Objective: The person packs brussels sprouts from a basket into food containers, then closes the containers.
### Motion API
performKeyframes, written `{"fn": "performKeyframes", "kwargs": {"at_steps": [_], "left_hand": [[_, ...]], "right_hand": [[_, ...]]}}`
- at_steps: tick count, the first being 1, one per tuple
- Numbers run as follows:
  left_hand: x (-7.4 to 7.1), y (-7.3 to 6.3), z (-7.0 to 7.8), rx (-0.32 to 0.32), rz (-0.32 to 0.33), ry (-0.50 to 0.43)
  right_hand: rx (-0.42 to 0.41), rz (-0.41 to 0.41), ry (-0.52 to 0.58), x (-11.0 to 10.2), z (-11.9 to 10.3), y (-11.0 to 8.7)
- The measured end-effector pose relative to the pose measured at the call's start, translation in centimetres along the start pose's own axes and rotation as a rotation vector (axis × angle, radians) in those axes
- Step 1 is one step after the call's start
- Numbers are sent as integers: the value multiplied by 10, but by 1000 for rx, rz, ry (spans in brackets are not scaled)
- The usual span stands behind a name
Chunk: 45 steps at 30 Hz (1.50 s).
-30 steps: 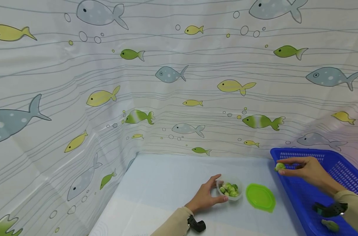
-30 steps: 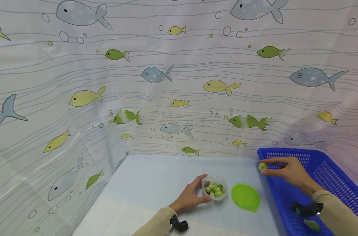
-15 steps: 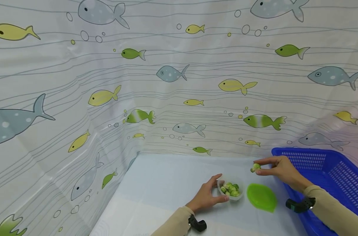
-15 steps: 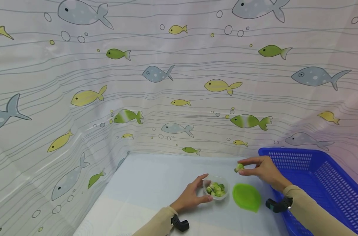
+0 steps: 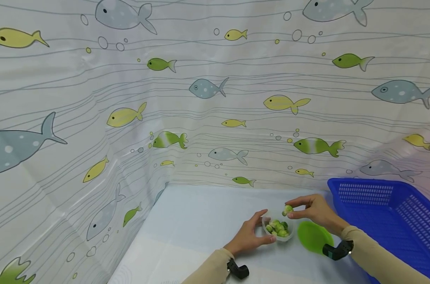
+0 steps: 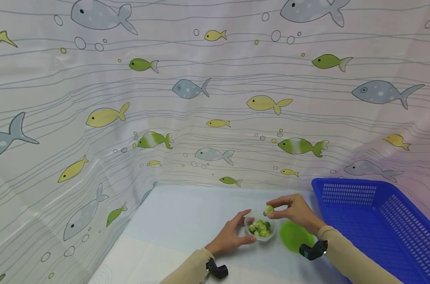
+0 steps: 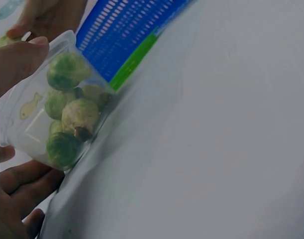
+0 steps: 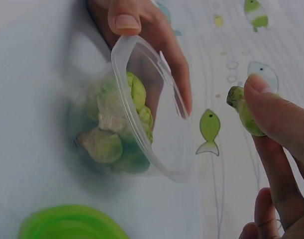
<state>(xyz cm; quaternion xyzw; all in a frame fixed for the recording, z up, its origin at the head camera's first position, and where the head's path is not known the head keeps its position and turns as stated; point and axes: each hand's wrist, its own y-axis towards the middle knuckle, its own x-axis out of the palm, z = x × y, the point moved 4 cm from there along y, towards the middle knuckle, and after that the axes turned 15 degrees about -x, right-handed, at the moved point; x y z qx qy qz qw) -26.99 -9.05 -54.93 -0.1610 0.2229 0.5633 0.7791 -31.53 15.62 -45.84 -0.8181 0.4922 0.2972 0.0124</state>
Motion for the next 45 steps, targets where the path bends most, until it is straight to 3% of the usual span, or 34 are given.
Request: {"fn": "performKeyframes", "kwargs": {"at_steps": [14, 21, 36, 45], "left_hand": [[0, 1, 1, 12, 4, 0], [0, 1, 2, 4, 6, 3], [1, 1, -1, -9, 6, 1], [0, 1, -1, -9, 8, 8]], "right_hand": [[69, -40, -54, 35, -3, 9], [60, -12, -164, 47, 2, 13], [-100, 59, -288, 59, 6, 16], [-119, 73, -389, 61, -3, 15]]}}
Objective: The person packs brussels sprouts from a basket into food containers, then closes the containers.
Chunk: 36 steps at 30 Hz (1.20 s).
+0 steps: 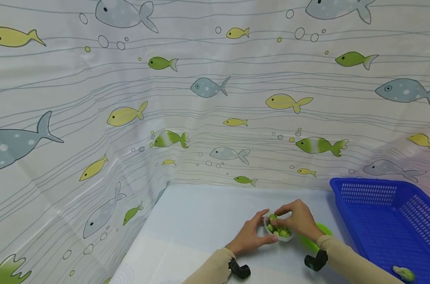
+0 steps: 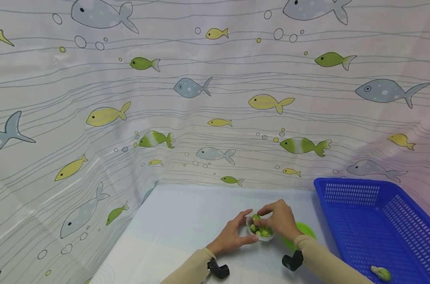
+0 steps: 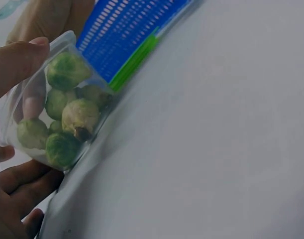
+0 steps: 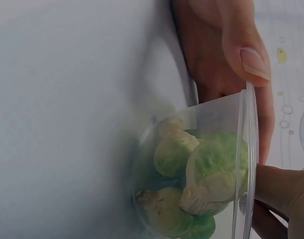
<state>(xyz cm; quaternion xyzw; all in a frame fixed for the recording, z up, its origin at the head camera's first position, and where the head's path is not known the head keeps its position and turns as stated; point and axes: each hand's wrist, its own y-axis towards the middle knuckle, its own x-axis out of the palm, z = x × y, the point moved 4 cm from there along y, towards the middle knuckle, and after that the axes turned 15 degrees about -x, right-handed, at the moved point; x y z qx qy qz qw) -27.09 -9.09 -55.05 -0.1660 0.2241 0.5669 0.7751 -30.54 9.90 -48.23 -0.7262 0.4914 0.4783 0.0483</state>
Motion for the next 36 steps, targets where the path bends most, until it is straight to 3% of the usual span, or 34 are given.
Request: {"fn": "performKeyframes", "kwargs": {"at_steps": [11, 21, 36], "left_hand": [[-1, 2, 2, 11, -1, 17], [-1, 0, 3, 20, 3, 14], [0, -1, 3, 12, 9, 13]], "right_hand": [[-22, 11, -17, 1, -2, 0], [-59, -24, -119, 4, -3, -1], [-72, -19, -132, 4, -1, -1]]}}
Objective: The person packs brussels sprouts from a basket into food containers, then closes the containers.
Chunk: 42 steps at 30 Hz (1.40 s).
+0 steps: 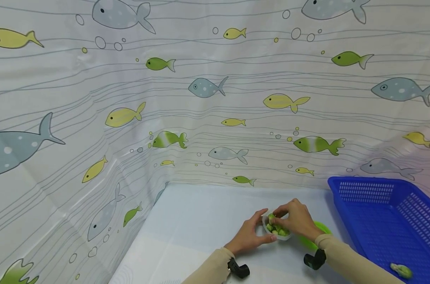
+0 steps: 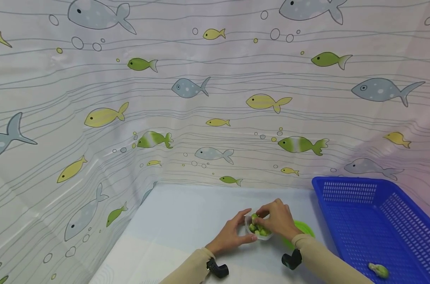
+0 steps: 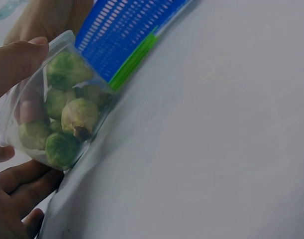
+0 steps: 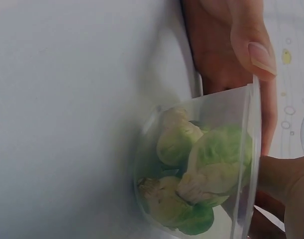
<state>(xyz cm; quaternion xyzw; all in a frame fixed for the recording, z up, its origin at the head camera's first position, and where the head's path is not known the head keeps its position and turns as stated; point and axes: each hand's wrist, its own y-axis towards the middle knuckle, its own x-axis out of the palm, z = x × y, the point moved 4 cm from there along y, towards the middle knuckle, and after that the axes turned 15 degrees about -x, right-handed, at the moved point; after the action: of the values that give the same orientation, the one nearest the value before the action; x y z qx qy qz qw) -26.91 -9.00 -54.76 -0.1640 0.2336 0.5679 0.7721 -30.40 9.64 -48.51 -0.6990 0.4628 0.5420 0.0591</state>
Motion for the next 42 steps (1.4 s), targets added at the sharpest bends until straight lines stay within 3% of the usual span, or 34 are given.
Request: {"fn": "performKeyframes", "kwargs": {"at_steps": [10, 18, 31, 42], "left_hand": [[-1, -1, 0, -13, -3, 3], [-1, 1, -2, -7, 3, 16], [-4, 1, -5, -19, 9, 7], [-6, 0, -7, -8, 29, 0]], "right_hand": [[-20, -66, 59, -27, -3, 0], [-51, -105, 143, -74, 26, -15], [168, -86, 84, -159, 75, -67], [193, -150, 33, -181, 107, -108]]}}
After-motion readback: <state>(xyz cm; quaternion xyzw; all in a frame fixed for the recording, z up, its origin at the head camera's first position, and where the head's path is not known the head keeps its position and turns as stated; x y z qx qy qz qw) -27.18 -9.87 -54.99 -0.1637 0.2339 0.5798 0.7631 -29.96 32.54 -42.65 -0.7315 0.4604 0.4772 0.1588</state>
